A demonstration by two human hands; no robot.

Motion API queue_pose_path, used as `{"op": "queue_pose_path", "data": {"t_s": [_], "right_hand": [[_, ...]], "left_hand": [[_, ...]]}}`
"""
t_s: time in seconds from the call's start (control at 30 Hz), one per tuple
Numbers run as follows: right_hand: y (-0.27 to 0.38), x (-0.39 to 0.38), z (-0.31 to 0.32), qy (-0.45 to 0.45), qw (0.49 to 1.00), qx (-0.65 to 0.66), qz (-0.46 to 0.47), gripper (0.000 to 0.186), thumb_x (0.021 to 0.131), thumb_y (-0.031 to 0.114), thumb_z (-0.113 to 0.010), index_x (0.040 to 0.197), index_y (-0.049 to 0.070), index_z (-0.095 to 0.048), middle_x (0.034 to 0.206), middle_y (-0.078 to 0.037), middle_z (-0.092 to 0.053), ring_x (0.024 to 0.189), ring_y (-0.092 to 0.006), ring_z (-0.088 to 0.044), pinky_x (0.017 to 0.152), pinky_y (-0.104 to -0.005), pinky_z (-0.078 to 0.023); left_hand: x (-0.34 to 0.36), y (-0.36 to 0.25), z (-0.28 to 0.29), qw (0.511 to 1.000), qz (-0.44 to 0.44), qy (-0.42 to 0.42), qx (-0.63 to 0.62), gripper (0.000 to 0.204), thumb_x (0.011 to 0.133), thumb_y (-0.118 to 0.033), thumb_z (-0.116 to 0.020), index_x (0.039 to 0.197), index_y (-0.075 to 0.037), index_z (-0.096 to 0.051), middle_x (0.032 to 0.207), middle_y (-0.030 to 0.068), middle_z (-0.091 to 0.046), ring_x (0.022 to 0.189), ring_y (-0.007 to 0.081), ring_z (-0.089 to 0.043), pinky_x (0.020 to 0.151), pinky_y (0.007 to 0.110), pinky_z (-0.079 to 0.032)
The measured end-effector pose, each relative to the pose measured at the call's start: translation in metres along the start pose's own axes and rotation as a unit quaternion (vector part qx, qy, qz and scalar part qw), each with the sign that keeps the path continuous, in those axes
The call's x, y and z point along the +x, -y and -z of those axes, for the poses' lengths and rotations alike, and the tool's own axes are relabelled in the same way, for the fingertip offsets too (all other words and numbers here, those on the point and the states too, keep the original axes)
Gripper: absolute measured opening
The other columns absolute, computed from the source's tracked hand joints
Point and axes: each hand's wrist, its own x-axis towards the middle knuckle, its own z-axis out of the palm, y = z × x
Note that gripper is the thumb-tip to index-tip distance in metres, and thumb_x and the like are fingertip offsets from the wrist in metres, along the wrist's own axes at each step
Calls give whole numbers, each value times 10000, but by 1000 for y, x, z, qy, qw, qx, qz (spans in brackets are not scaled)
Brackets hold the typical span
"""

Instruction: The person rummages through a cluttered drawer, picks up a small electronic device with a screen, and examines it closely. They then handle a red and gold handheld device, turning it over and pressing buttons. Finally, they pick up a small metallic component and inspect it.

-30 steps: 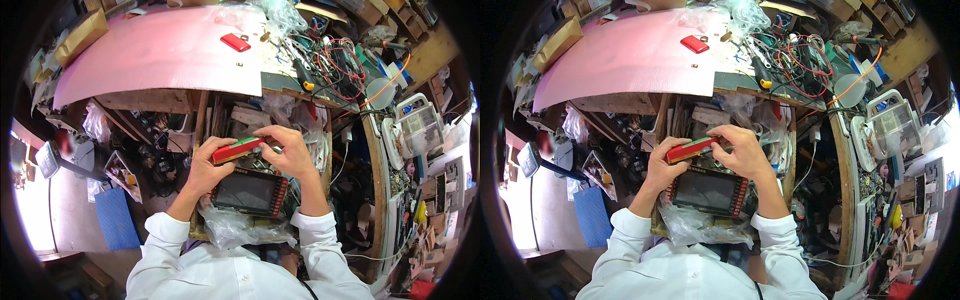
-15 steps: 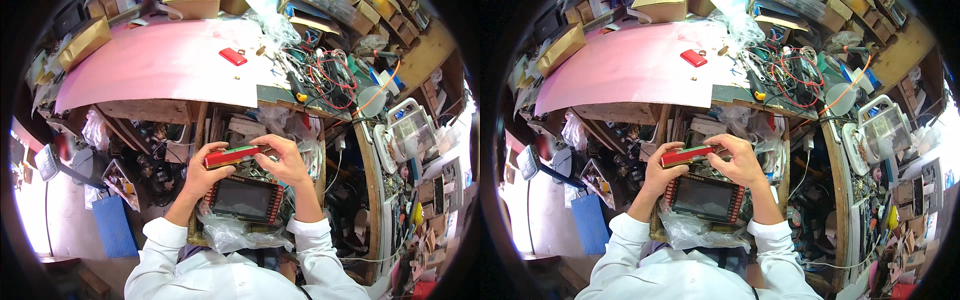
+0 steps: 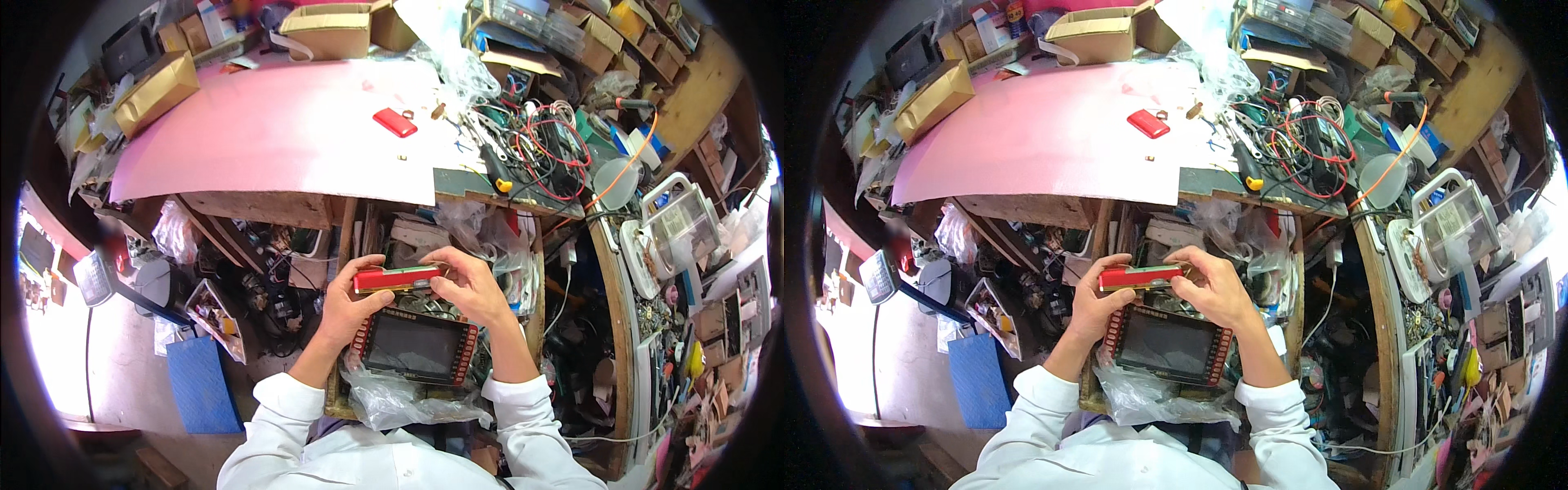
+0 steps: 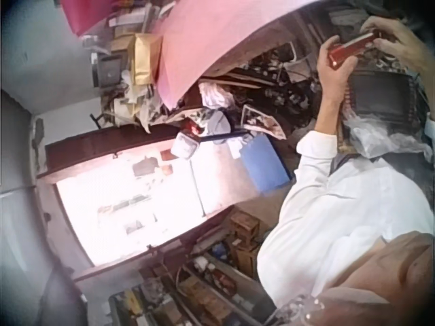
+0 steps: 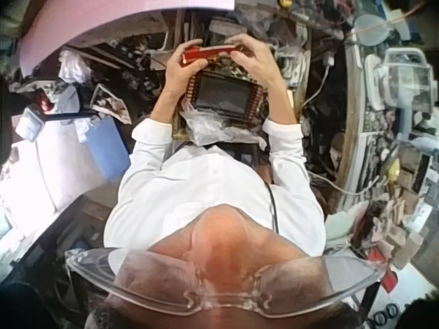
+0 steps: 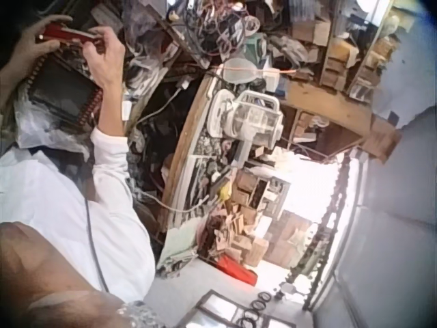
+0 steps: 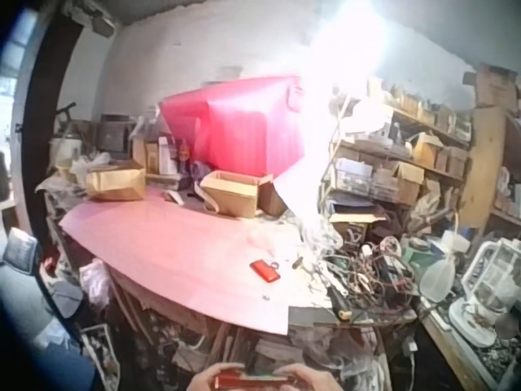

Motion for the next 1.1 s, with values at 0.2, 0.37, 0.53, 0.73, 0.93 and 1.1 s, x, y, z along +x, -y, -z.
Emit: {"op": "queue_pose_path", "data": {"t_s": [0.2, 0.37, 0.53, 0.73, 0.93, 1.1], "right_hand": [[2, 0, -5, -6, 999, 48, 6, 311, 918, 89, -664, 1211, -13, -649, 926, -41, -709, 803, -81, -673, 722, -243, -545], [1, -1, -2, -8, 999, 52, -7, 310, 915, 99, -665, 1204, -13, -648, 913, -57, -711, 790, -84, -671, 709, -249, -546], [-2, 0, -2, -6, 999, 37, 20, 323, 904, 97, -638, 1209, -11, -648, 913, -56, -715, 768, -82, -659, 693, -245, -538], [1, -1, -4, -4, 999, 28, 17, 336, 899, 106, -634, 1217, -4, -647, 918, -48, -698, 726, -70, -610, 666, -245, -513], [-3, 0, -4, -3, 999, 29, 22, 349, 883, 110, -635, 1212, -7, -646, 906, -33, -679, 714, -58, -576, 650, -235, -485], [7, -2, -4, -5, 1000, 16, 20, 355, 875, 107, -637, 1209, -12, -645, 906, -25, -670, 702, -53, -551, 633, -234, -470]], "left_hand": [[0, -3, -2, 998, 9, -4, -68, 570, 930, -130, -756, 1426, 13, -515, 1201, 122, -670, 1042, 190, -692, 865, 335, -620], [3, 1, -1, 999, 10, -12, -52, 553, 934, -127, -755, 1419, 14, -529, 1171, 116, -695, 973, 174, -706, 842, 323, -614], [2, 2, 0, 999, 1, -8, -35, 549, 933, -125, -759, 1414, 18, -535, 1179, 121, -692, 972, 173, -705, 841, 324, -614], [1, -2, -2, 999, 7, -11, -39, 536, 934, -101, -752, 1408, 21, -536, 1165, 122, -696, 944, 175, -710, 830, 320, -615], [1, -1, -2, 999, 2, -7, -41, 531, 933, -101, -755, 1402, 20, -539, 1147, 117, -703, 923, 169, -711, 822, 312, -610], [0, -3, -2, 999, 7, 0, -35, 533, 928, -97, -763, 1400, 18, -542, 1151, 115, -703, 919, 168, -711, 819, 308, -607]]}}
